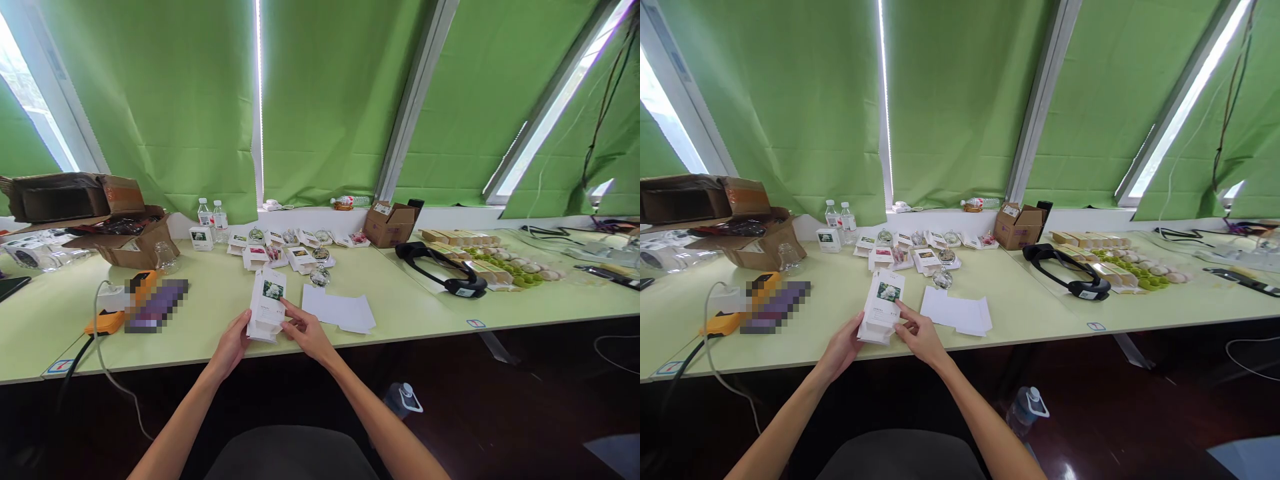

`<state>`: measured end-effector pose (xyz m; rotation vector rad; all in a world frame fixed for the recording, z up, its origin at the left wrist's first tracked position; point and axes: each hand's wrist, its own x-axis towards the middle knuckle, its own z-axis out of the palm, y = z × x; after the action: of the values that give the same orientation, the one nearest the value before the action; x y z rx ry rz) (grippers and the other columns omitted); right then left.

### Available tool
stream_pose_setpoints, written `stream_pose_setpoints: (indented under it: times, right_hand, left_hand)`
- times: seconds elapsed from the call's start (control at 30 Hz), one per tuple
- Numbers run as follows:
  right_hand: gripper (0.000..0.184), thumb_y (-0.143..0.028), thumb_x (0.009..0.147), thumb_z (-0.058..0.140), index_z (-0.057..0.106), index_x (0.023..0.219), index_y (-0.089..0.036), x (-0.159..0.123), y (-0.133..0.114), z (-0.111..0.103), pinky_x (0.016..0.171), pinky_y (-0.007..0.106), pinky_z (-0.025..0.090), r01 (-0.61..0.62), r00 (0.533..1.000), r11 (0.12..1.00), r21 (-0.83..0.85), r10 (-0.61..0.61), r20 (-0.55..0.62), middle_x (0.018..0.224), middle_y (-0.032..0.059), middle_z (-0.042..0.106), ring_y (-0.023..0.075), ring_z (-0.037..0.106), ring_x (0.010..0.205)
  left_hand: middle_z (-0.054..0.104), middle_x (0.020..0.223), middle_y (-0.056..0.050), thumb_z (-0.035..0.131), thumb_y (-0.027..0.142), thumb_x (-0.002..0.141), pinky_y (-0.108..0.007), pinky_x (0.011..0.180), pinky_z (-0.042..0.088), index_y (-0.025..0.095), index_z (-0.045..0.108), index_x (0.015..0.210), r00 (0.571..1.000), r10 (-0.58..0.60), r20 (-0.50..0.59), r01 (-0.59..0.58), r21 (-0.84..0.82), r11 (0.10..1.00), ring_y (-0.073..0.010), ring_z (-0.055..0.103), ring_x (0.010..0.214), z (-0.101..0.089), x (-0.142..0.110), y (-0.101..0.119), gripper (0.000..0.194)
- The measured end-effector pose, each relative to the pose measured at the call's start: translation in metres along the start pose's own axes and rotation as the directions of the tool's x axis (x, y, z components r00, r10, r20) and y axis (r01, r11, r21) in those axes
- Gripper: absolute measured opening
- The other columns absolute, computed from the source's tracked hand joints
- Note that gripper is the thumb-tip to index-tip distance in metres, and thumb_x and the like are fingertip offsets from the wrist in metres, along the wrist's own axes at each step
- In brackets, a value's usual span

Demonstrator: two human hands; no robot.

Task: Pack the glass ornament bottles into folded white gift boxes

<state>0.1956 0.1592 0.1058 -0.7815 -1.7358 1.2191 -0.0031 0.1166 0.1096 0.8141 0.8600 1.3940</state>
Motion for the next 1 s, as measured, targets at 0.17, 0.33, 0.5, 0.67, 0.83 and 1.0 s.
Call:
stream_pose_setpoints:
  times: [0.17, 0.33, 0.5, 0.67, 0.83, 1.0]
  right_hand:
    - [0.062, -0.042, 0.083, 0.063, 0.043, 0.141, -0.029, -0.0007, -0.0011, -0.0015, 0.065, 0.030, 0.053, -0.016, 1.000, 0.998, 0.055, 0.015, 0.023, 0.114, 0.0085, 0.060, 0.0137, 0.063, 0.073]
    - [0.060, -0.043, 0.082, 0.064, 0.047, 0.138, -0.028, 0.0011, 0.0020, -0.0040, 0.064, 0.028, 0.053, -0.034, 0.999, 0.993, 0.114, 0.031, 0.031, 0.106, 0.0062, 0.059, 0.0139, 0.064, 0.074]
    - [0.059, -0.044, 0.082, 0.065, 0.048, 0.137, -0.029, 0.0030, 0.0047, -0.0074, 0.064, 0.028, 0.053, -0.047, 0.998, 0.988, 0.147, 0.041, 0.041, 0.105, 0.0053, 0.059, 0.0143, 0.063, 0.076]
    - [0.062, -0.044, 0.082, 0.065, 0.045, 0.139, -0.028, 0.0031, 0.0022, -0.0077, 0.064, 0.028, 0.053, -0.055, 0.997, 0.986, 0.160, 0.047, 0.053, 0.105, 0.0054, 0.059, 0.0148, 0.063, 0.077]
    - [0.062, -0.041, 0.081, 0.067, 0.047, 0.138, -0.028, 0.0019, -0.0007, -0.0079, 0.066, 0.028, 0.053, -0.046, 0.997, 0.987, 0.157, 0.036, 0.064, 0.107, 0.0052, 0.059, 0.0144, 0.061, 0.079]
    - [0.064, -0.038, 0.080, 0.068, 0.045, 0.139, -0.029, 0.0020, 0.0015, -0.0094, 0.066, 0.029, 0.053, -0.038, 0.997, 0.988, 0.152, 0.028, 0.069, 0.108, 0.0051, 0.059, 0.0137, 0.058, 0.078]
  left_hand:
    - [0.064, 0.124, -0.008, 0.064, 0.040, 0.082, -0.029, 0.083, 0.048, 0.021, 0.053, 0.133, 0.999, 0.033, -0.035, -0.033, 0.015, 0.999, -0.0256, 0.061, 0.108, 0.0045, -0.0034, 0.0047, 0.055]
    - [0.066, 0.120, -0.005, 0.064, 0.040, 0.082, -0.029, 0.083, 0.048, 0.031, 0.029, 0.147, 0.996, 0.088, -0.033, -0.085, 0.082, 0.993, -0.0231, 0.063, 0.105, 0.0077, -0.0046, 0.0053, 0.074]
    - [0.063, 0.126, -0.007, 0.059, 0.044, 0.085, -0.032, 0.089, 0.047, 0.027, 0.037, 0.143, 0.995, 0.098, 0.024, -0.101, 0.155, 0.983, -0.0248, 0.059, 0.112, 0.0058, -0.0027, 0.0028, 0.064]
    - [0.058, 0.132, -0.006, 0.056, 0.047, 0.087, -0.035, 0.098, 0.042, 0.027, 0.042, 0.141, 0.990, 0.131, 0.043, -0.138, 0.243, 0.960, -0.0252, 0.056, 0.117, 0.0046, -0.0025, 0.0029, 0.059]
    - [0.063, 0.125, -0.006, 0.058, 0.046, 0.085, -0.036, 0.093, 0.045, 0.029, 0.036, 0.144, 0.990, 0.114, 0.080, -0.133, 0.295, 0.946, -0.0239, 0.062, 0.107, 0.0069, -0.0050, 0.0052, 0.065]
    - [0.056, 0.134, -0.007, 0.059, 0.045, 0.084, -0.032, 0.090, 0.046, 0.028, 0.042, 0.140, 0.988, 0.150, 0.026, -0.149, 0.350, 0.925, -0.0250, 0.055, 0.117, 0.0053, -0.0035, 0.0027, 0.061]
